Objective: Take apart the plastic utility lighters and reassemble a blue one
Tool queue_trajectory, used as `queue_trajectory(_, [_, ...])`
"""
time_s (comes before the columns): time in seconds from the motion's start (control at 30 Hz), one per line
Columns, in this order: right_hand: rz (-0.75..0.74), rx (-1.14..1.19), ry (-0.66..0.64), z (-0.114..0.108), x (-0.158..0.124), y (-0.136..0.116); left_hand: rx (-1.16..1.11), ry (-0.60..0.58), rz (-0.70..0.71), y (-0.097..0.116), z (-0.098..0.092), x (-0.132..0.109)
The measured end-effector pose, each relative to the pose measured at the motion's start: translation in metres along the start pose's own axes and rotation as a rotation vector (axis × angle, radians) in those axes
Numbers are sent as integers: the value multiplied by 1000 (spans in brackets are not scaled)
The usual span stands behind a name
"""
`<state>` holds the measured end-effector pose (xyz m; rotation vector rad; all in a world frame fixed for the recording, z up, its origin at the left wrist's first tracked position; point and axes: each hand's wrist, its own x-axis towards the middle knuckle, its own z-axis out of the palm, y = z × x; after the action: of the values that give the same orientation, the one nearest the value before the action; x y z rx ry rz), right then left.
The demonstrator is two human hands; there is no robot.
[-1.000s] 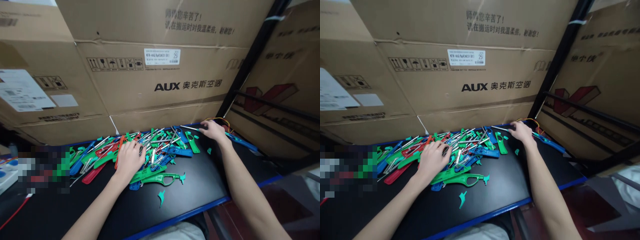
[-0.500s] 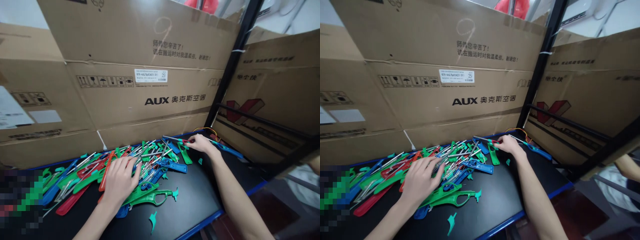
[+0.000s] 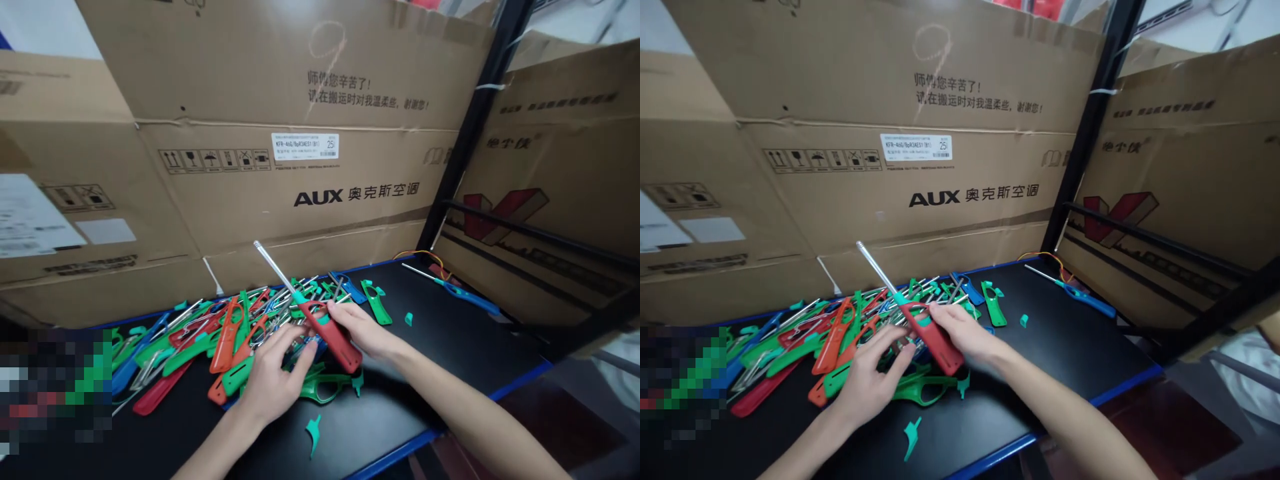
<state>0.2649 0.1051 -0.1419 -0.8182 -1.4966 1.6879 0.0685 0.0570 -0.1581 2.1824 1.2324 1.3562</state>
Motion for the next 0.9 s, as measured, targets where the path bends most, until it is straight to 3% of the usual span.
queue_trajectory(0.1, [33,157,75,18,0,13,-212,-76,-249,4,3,-1])
queue_trajectory(0.2, [42,208,73,22,1,21,-448,-118,-428,4,5,-1])
queue_trajectory(0.5, [5,269,127,15,4,5,-805,-121,-590,7,-2,5])
queue_trajectory(0.63, [-56,379,102,7,3,1,-773,-58,-598,6,-5,9])
queue_trajectory(0.73, [-211,242,110,-1,-1,1,-738,35,-597,3,-4,10])
queue_trajectory(0.9, [-697,-411,231,-6,-17,-6,-712,192,-648,-5,0,10])
